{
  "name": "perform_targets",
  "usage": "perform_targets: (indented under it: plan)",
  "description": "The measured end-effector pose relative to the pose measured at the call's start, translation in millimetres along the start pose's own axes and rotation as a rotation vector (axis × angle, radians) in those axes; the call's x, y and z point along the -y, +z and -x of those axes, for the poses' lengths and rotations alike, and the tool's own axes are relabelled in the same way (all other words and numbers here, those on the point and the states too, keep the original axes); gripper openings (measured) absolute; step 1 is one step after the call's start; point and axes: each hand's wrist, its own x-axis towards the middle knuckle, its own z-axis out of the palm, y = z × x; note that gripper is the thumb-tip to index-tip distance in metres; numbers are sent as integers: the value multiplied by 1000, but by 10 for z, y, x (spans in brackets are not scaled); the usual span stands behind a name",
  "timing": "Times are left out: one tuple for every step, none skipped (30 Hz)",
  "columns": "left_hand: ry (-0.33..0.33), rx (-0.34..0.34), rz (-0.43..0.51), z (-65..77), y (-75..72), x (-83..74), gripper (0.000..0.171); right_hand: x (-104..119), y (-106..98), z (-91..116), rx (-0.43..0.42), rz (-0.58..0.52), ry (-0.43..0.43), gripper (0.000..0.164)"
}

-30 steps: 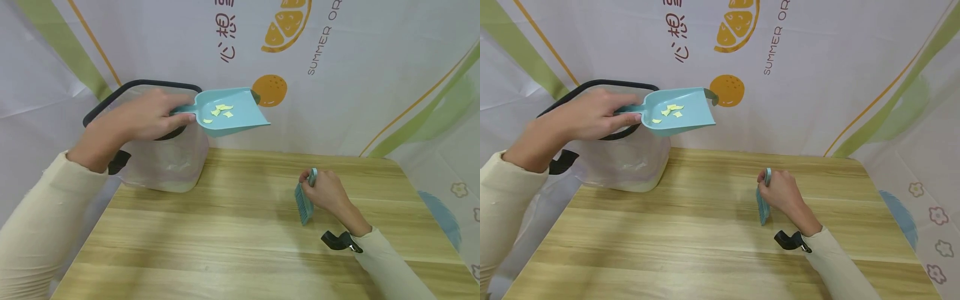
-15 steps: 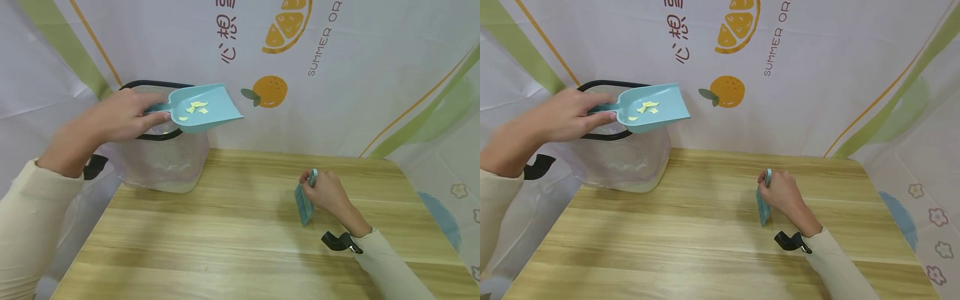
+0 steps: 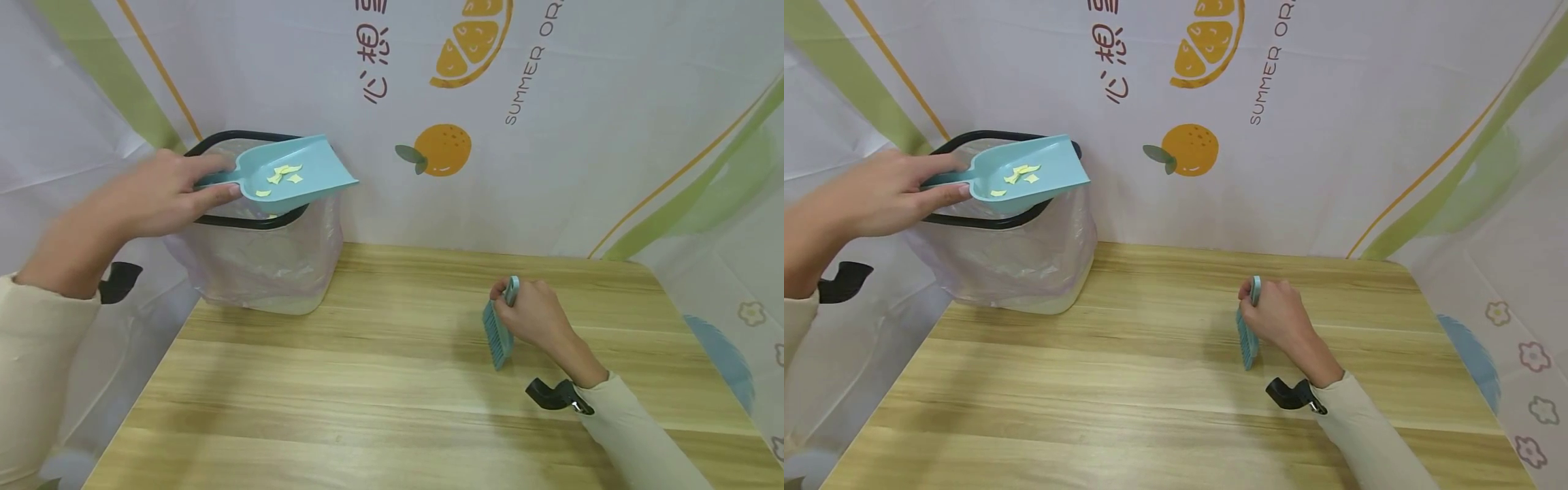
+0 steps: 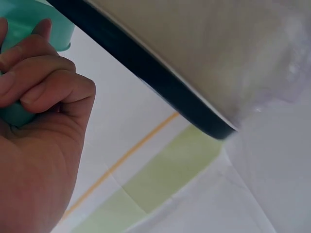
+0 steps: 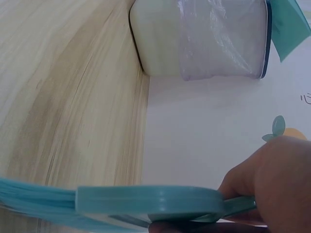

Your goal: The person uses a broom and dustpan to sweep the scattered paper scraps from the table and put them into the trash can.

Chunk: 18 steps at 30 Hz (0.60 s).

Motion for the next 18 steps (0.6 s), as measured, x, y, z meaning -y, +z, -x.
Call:
perform_targets:
  plan:
    - [-11,7,-8,17,-6,36,31,1,0,-2,1,2,0,20]
    - [-27,18,-14,34,-14,72,35,1,1,-4,2,2,1,20]
    - [-42,26,-12,50,-20,109,35,1,1,-6,4,3,2,20]
    - [-60,37,-17,66,-27,146,35,0,0,-6,6,5,3,20]
    - [-71,40,-23,82,-33,186,35,-2,0,-7,7,6,3,20]
    - [-83,39,-24,100,-42,216,34,-3,-1,-7,9,6,3,20]
    - [-99,42,-21,117,-52,248,36,-4,-1,-6,10,6,3,20]
    - [-113,49,-16,133,-63,282,37,-6,-2,-5,11,5,3,20]
    - [-125,52,-15,147,-72,317,38,-8,-2,-5,11,5,1,20]
    - [-136,55,-23,161,-81,353,40,-10,-2,-3,11,5,0,20]
    - [-146,57,-24,174,-89,388,41,-11,-2,-2,11,5,1,20]
    - [-157,59,-27,184,-96,421,42,-12,-3,-1,10,6,0,20]
    - [-168,62,-36,196,-104,451,43,-14,-2,-2,9,6,-1,20]
    - [-175,60,-51,205,-110,480,43,-15,-2,-2,9,6,-2,20]
    - [-179,57,-68,214,-116,507,43,-14,-1,-3,7,7,-2,20]
    - [-183,57,-87,222,-123,530,44,-13,-2,-4,6,6,-3,20]
    - [-191,62,-106,227,-134,549,45,-10,-2,-6,4,7,-6,21]
    - [-193,59,-127,233,-141,563,44,-10,1,-9,2,7,-8,21]
